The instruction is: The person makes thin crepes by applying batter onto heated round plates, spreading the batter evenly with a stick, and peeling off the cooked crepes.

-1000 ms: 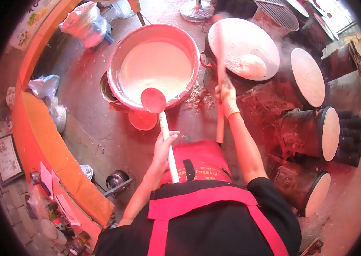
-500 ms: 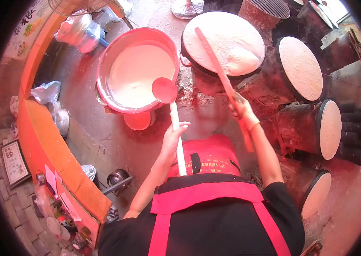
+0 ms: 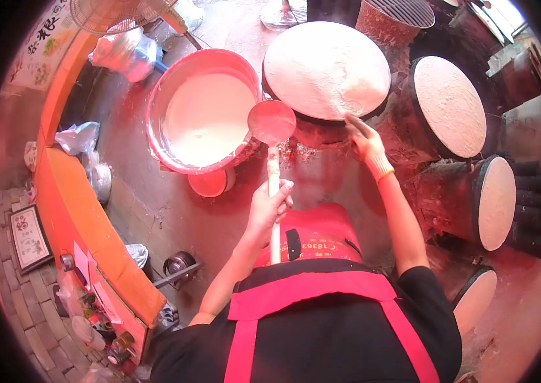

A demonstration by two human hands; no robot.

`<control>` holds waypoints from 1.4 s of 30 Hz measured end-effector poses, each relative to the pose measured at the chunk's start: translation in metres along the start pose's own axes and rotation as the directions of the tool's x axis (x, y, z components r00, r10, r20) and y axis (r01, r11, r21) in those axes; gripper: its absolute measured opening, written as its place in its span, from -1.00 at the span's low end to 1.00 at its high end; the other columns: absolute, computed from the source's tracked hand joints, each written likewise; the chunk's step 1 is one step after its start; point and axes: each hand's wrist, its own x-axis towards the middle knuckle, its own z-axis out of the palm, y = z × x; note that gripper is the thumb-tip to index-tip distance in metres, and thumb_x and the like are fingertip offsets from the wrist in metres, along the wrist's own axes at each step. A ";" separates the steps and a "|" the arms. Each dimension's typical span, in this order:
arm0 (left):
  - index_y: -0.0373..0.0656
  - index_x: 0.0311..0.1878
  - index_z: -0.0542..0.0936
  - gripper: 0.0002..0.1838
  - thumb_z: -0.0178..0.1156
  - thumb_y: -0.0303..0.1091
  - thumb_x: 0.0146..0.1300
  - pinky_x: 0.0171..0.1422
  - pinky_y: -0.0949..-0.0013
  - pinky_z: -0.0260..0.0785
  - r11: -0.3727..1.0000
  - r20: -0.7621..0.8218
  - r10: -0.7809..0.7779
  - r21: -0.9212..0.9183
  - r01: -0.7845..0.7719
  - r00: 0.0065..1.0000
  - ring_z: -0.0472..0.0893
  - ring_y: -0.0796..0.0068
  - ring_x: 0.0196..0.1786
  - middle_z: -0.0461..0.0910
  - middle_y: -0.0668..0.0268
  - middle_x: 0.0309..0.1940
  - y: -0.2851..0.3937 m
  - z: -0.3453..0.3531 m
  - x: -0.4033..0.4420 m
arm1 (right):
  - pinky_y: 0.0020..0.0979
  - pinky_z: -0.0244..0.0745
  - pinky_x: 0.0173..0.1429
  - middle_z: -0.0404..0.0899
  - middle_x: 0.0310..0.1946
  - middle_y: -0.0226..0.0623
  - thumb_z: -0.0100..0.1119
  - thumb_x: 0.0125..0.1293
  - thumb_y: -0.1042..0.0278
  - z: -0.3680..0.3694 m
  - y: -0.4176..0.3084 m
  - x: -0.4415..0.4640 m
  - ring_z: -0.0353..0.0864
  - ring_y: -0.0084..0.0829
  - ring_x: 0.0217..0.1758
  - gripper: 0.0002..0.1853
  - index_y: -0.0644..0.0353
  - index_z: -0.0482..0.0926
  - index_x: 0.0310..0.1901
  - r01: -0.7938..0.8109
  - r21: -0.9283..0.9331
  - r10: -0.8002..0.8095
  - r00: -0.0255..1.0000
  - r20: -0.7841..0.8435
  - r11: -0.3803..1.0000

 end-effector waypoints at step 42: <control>-0.17 -0.34 0.27 -0.82 -0.01 -0.46 0.44 -0.67 0.59 0.16 0.346 0.819 -0.266 -0.412 0.843 0.509 0.23 0.70 -0.64 0.28 0.44 -0.55 0.117 0.017 0.169 | -0.46 0.04 -0.74 0.26 -0.70 -0.52 0.12 0.43 0.07 0.066 0.009 -0.092 0.14 -0.58 -0.81 -0.55 -0.21 0.45 0.33 -0.196 0.318 0.233 0.969 -0.081 0.928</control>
